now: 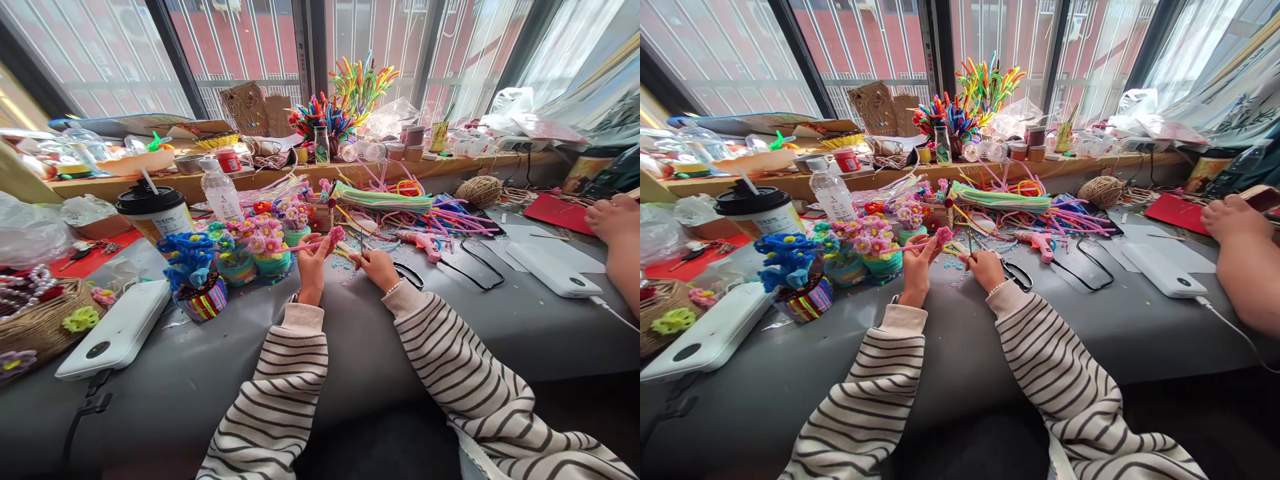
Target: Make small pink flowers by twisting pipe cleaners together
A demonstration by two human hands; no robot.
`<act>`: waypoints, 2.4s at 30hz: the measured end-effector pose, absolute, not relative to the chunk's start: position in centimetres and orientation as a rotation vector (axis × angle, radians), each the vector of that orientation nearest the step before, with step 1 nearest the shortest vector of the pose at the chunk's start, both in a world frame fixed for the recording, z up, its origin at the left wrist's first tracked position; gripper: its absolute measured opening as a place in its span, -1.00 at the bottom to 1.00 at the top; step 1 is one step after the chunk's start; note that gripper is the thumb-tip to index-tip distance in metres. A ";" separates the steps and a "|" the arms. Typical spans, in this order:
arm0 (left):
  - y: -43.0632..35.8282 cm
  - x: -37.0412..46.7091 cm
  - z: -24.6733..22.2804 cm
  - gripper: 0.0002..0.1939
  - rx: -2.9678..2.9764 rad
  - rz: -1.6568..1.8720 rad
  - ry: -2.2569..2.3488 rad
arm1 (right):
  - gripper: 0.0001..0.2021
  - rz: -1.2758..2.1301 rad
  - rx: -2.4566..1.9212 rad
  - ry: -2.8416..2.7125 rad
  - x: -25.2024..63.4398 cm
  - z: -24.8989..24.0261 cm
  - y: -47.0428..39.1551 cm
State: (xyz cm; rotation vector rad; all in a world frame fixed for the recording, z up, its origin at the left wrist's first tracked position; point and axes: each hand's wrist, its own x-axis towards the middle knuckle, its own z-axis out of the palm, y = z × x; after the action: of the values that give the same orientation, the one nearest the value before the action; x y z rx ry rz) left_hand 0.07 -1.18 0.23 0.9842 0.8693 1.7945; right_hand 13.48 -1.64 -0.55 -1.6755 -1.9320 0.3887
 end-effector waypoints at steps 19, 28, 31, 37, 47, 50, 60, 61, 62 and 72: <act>-0.4 -0.5 -0.8 -0.67 1.064 1.687 1.104 | -0.80 0.281 -1.797 -2.067 14.7 -0.2 -1.6; -0.3 -0.6 -0.8 -0.67 1.069 1.732 1.088 | -0.77 0.255 -1.858 -1.986 14.8 -0.4 -1.9; -0.5 -0.5 -0.6 -0.67 1.082 1.721 1.096 | -0.79 0.219 -1.862 -1.920 14.7 -0.3 -1.8; -0.9 -0.5 -0.5 -0.65 1.140 1.684 1.134 | -0.66 0.433 -1.363 -1.896 14.0 0.7 -0.3; -0.9 -0.3 -0.6 -0.69 1.164 1.559 1.043 | -0.76 0.622 -1.133 -1.870 13.0 0.1 0.3; -0.9 -0.2 -0.7 -0.73 1.217 1.484 0.971 | -0.76 0.577 -1.155 -1.813 13.1 -0.2 0.2; -0.8 -0.1 -0.8 -0.79 1.112 1.465 0.881 | -0.75 0.338 -1.120 -1.777 13.1 -0.6 0.0; -0.8 -0.1 -0.8 -0.78 1.100 1.457 0.870 | -0.76 0.334 -1.117 -1.773 13.1 -0.6 0.0; -0.8 -0.1 -0.8 -0.78 1.093 1.448 0.866 | -0.77 0.330 -1.116 -1.772 13.1 -0.6 0.0; -1.0 -0.1 -0.7 -0.79 1.111 1.416 0.887 | -0.81 0.299 -1.111 -1.753 13.1 -0.9 -0.1</act>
State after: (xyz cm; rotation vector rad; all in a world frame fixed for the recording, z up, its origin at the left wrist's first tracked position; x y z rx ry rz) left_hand -0.11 -1.02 -0.70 1.1105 0.8870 1.4159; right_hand 13.08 -0.08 -0.86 -1.1105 -1.7526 0.2991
